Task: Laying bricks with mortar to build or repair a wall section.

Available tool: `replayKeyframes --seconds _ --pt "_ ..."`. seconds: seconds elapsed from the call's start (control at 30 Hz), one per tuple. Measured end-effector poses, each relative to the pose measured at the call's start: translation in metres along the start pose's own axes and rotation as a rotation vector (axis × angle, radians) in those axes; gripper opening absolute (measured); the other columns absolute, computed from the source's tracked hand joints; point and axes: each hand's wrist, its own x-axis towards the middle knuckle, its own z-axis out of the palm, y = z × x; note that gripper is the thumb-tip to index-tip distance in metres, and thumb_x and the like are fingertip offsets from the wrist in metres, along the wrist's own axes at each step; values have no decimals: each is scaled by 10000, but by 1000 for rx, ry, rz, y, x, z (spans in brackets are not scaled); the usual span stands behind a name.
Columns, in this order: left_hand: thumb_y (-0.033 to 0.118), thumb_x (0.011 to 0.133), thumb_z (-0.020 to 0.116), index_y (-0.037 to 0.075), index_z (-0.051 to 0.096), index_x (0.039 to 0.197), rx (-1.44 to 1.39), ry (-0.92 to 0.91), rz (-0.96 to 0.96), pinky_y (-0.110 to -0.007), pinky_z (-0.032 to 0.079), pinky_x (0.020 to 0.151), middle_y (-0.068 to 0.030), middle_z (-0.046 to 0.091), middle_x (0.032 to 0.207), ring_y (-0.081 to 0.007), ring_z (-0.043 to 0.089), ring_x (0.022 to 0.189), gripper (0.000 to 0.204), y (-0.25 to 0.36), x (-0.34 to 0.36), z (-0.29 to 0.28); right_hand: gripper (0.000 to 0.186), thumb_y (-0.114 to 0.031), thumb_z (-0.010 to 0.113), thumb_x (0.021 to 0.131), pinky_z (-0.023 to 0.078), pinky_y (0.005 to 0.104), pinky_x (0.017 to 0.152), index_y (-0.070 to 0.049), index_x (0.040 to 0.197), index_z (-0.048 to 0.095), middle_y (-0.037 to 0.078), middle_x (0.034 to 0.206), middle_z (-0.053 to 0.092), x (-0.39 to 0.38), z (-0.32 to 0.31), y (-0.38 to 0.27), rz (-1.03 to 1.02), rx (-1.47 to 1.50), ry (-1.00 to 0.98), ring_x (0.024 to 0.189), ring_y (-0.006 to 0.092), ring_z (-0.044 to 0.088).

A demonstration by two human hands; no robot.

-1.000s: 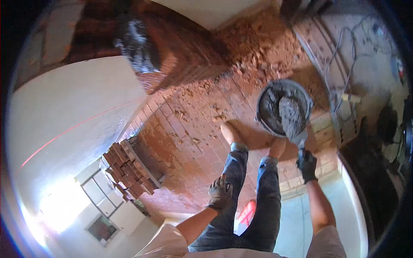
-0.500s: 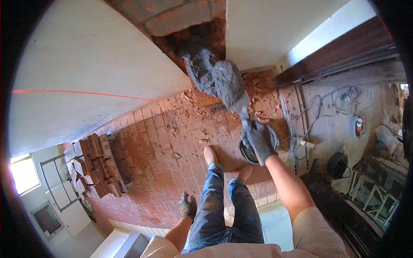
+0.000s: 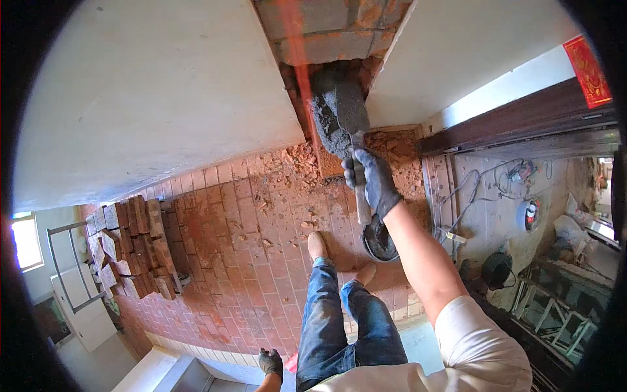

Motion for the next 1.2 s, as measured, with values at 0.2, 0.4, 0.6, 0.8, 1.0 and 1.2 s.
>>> replayKeyframes --seconds 0.2,0.4,0.6,0.8,1.0,1.2 --pt "240 819 627 -65 515 1253 -165 27 79 -399 479 877 -224 635 1087 -333 615 1015 543 20 8 13 245 -320 505 947 491 289 468 -83 917 561 41 699 609 67 39 -19 228 85 -338 534 148 569" --pt "179 837 593 -47 526 1213 -242 119 179 -352 489 779 -166 655 957 -251 631 863 444 28 9 6 287 -312 507 953 490 283 473 -53 842 559 76 703 597 40 22 -99 94 -705 -256 536 162 563" --pt "200 838 625 -67 490 1278 -212 31 86 -363 477 859 -197 632 1084 -289 615 989 533 33 17 9 200 -202 492 938 477 281 485 -5 914 515 91 766 582 31 -2 -149 425 -498 -301 582 159 552" --pt "135 851 607 -63 429 1329 -381 40 130 -360 476 861 -190 611 1132 -266 611 986 547 30 34 29 227 -230 449 965 467 245 449 -23 918 529 44 726 576 -19 -37 -122 524 -376 -361 562 110 541" --pt "142 858 602 -67 418 1325 -482 -42 89 -334 470 871 -167 606 1132 -232 597 991 544 39 30 22 323 -299 453 996 471 245 468 4 977 564 33 726 580 -67 -45 -110 622 -474 -262 558 112 550" --pt "173 868 589 -62 434 1308 -480 14 163 -336 470 873 -174 614 1118 -240 605 999 522 48 29 20 315 -297 446 995 494 300 493 -19 895 556 67 714 599 -71 -43 -122 489 -893 -350 626 149 620"
